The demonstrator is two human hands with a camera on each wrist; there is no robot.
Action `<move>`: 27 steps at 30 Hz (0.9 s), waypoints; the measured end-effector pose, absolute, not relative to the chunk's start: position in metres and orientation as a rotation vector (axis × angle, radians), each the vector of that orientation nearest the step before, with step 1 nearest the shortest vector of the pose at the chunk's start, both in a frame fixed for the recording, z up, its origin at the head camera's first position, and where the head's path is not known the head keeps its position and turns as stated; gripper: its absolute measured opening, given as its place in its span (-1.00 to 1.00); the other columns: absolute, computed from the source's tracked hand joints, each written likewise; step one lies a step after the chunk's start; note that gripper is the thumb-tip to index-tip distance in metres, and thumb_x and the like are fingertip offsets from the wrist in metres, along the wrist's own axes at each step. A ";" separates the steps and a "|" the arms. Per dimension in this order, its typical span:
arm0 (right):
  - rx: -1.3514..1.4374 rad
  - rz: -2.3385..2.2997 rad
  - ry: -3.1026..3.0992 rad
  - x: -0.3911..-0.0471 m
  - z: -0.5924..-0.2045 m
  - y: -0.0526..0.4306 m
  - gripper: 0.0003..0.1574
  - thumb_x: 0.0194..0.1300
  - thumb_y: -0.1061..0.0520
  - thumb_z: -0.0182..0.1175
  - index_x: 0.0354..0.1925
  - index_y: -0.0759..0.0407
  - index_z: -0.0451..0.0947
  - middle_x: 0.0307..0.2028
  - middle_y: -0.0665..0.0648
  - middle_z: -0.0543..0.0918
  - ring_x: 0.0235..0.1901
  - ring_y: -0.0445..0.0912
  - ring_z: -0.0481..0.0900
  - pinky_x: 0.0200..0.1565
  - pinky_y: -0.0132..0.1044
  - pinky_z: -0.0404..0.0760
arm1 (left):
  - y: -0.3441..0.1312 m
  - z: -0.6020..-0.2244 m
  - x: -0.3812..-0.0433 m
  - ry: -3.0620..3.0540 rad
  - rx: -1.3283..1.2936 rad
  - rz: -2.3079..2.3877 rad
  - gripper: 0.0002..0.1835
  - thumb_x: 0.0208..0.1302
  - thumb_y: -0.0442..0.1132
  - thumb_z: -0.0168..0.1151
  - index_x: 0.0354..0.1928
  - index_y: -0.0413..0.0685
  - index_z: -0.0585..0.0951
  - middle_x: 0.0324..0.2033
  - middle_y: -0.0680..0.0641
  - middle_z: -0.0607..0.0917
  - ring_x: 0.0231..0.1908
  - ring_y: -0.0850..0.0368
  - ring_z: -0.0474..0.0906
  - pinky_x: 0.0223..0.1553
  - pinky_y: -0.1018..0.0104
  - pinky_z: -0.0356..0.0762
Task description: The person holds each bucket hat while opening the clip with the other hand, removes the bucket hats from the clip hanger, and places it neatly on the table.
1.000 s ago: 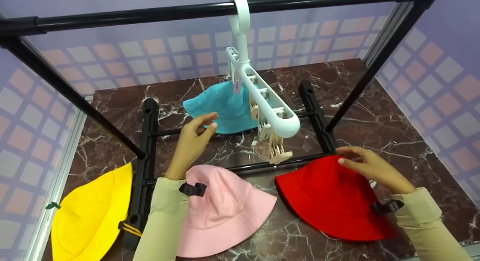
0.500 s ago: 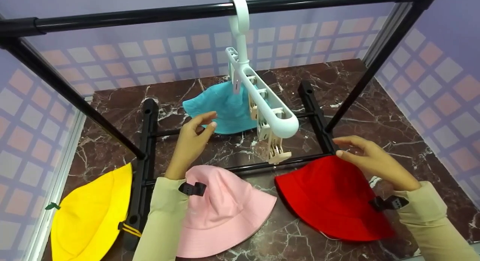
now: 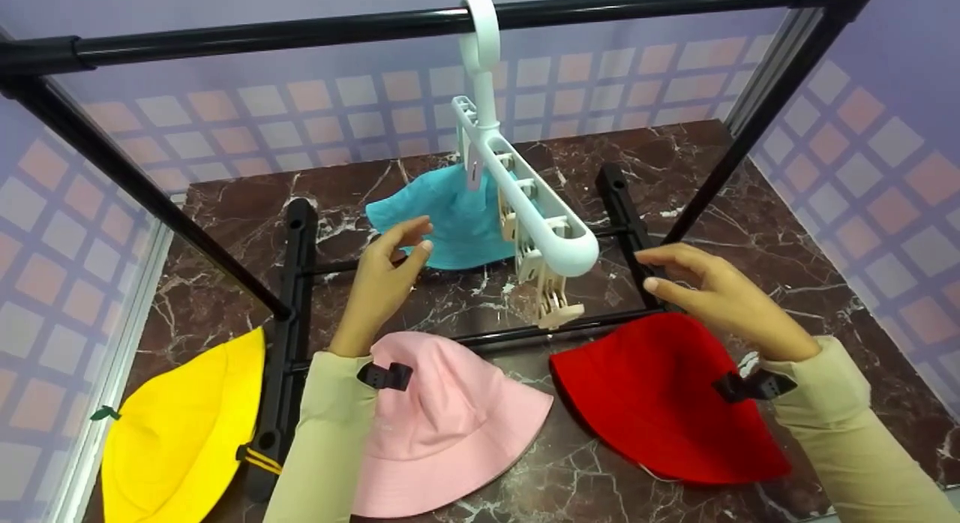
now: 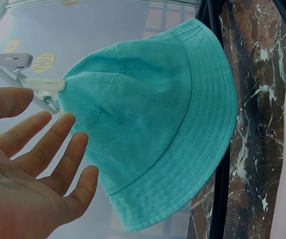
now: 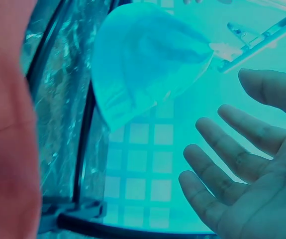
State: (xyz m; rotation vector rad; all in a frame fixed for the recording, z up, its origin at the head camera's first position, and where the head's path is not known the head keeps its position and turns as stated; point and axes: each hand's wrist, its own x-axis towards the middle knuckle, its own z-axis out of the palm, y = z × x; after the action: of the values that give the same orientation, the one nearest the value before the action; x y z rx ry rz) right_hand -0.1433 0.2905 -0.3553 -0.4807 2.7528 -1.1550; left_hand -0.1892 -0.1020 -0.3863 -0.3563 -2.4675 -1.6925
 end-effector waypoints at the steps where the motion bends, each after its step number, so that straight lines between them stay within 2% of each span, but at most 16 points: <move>1: -0.484 -1.162 2.756 -0.145 -0.354 0.288 -0.49 0.38 -0.08 0.14 0.24 -0.03 0.45 0.24 0.07 0.47 0.27 -0.02 0.40 0.22 -0.30 0.44 | -0.102 -0.386 -0.190 -2.464 -0.357 -1.694 -0.57 0.40 -0.19 0.11 0.26 -0.15 0.48 0.12 -0.16 0.61 0.11 -0.02 0.48 0.16 0.00 0.37; 3: -0.501 -1.186 2.752 -0.148 -0.351 0.282 -0.50 0.38 -0.08 0.14 0.24 -0.04 0.46 0.23 0.05 0.48 0.25 -0.04 0.41 0.23 -0.32 0.42 | -0.102 -0.384 -0.191 -2.461 -0.358 -1.688 -0.57 0.40 -0.18 0.11 0.26 -0.14 0.48 0.12 -0.17 0.61 0.12 -0.05 0.48 0.17 -0.02 0.36; 5: -0.513 -1.199 2.754 -0.153 -0.348 0.277 -0.51 0.37 -0.08 0.14 0.23 -0.06 0.46 0.22 0.03 0.49 0.21 -0.08 0.44 0.13 -0.51 0.44 | -0.102 -0.383 -0.192 -2.460 -0.358 -1.677 -0.56 0.40 -0.16 0.11 0.26 -0.13 0.48 0.12 -0.16 0.61 0.13 -0.05 0.48 0.18 -0.02 0.37; 7: -0.522 -1.213 2.756 -0.157 -0.347 0.273 -0.50 0.37 -0.09 0.14 0.23 -0.07 0.46 0.22 0.01 0.50 0.19 -0.08 0.45 0.04 -0.61 0.41 | -0.102 -0.381 -0.193 -2.465 -0.353 -1.665 -0.56 0.40 -0.13 0.11 0.27 -0.09 0.47 0.13 -0.13 0.61 0.14 -0.05 0.48 0.18 -0.02 0.37; 9: -0.538 -1.228 2.763 -0.162 -0.347 0.269 -0.50 0.38 -0.09 0.14 0.24 -0.05 0.47 0.22 0.02 0.50 0.18 -0.06 0.47 0.07 -0.50 0.44 | -0.102 -0.379 -0.193 -2.469 -0.342 -1.655 -0.55 0.40 -0.12 0.11 0.28 -0.07 0.47 0.13 -0.11 0.60 0.14 -0.02 0.48 0.17 -0.02 0.38; 13: -0.562 -1.272 2.774 -0.172 -0.346 0.262 -0.48 0.38 -0.08 0.14 0.24 0.03 0.47 0.22 0.07 0.51 0.22 0.02 0.45 0.20 -0.10 0.44 | -0.103 -0.374 -0.195 -2.468 -0.326 -1.651 -0.54 0.40 -0.15 0.12 0.29 -0.07 0.45 0.15 -0.13 0.59 0.15 -0.03 0.47 0.17 -0.04 0.38; 15: -0.567 -1.318 2.759 -0.177 -0.347 0.258 -0.47 0.38 -0.06 0.14 0.24 0.08 0.46 0.22 0.10 0.51 0.24 0.04 0.44 0.24 -0.01 0.41 | -0.103 -0.373 -0.196 -2.462 -0.321 -1.650 -0.53 0.39 -0.17 0.13 0.30 -0.09 0.44 0.15 -0.14 0.59 0.16 -0.04 0.48 0.18 -0.05 0.38; 19: -0.529 -1.400 2.715 -0.185 -0.348 0.248 -0.43 0.37 -0.07 0.15 0.26 0.10 0.44 0.23 0.12 0.51 0.25 0.02 0.44 0.18 -0.21 0.49 | -0.103 -0.371 -0.199 -2.469 -0.323 -1.636 -0.52 0.39 -0.15 0.13 0.31 -0.09 0.43 0.17 -0.16 0.57 0.19 -0.05 0.47 0.23 -0.03 0.35; 23: -0.491 -1.455 2.684 -0.193 -0.351 0.238 -0.44 0.37 -0.03 0.17 0.27 0.12 0.43 0.24 0.14 0.51 0.22 0.04 0.47 0.03 -0.44 0.51 | -0.104 -0.370 -0.202 -2.490 -0.329 -1.613 -0.51 0.40 -0.10 0.11 0.32 -0.06 0.41 0.20 -0.12 0.55 0.23 -0.03 0.43 0.29 0.06 0.31; 27: -0.486 -1.504 2.676 -0.202 -0.355 0.231 -0.46 0.38 0.03 0.16 0.27 0.13 0.43 0.23 0.19 0.51 0.15 0.06 0.52 -0.04 -0.45 0.51 | -0.104 -0.369 -0.205 -2.502 -0.329 -1.615 -0.48 0.39 -0.06 0.11 0.34 -0.02 0.40 0.24 -0.08 0.51 0.28 0.02 0.37 0.35 0.13 0.25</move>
State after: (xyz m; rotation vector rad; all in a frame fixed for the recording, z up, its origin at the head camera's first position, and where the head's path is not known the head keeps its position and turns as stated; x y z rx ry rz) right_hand -0.2016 0.2307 -0.3548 -0.4856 2.6765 -1.5041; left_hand -0.2050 -0.1041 -0.3690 -0.3290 -2.5022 -1.6146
